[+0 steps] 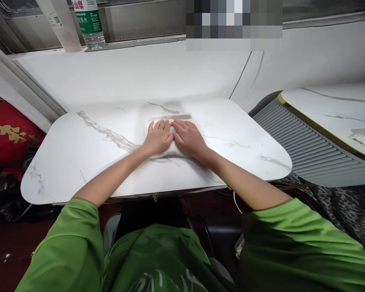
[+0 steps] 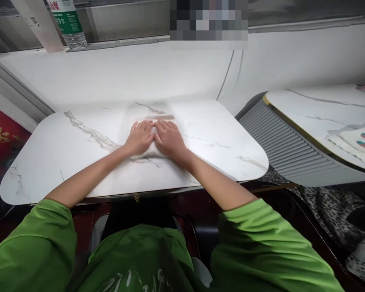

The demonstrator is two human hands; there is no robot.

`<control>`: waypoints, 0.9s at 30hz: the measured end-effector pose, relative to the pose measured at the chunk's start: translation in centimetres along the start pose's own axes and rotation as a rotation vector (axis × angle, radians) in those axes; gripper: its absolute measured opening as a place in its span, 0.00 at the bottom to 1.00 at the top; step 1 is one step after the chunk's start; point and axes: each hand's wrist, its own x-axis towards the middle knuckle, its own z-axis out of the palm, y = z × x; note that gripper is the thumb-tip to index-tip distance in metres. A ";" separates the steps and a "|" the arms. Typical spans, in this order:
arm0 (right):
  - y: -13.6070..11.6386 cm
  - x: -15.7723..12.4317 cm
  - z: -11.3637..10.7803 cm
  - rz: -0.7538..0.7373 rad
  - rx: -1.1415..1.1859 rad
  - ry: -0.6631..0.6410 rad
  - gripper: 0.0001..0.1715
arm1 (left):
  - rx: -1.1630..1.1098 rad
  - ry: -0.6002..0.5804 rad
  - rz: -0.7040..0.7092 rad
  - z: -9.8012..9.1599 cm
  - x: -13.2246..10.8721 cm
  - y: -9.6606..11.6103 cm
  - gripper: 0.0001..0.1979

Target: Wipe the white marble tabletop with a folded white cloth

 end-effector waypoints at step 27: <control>6.4 -7.5 -5.0 0.138 -0.027 0.063 0.28 | -0.146 -0.026 0.182 2.7 1.5 9.7 0.24</control>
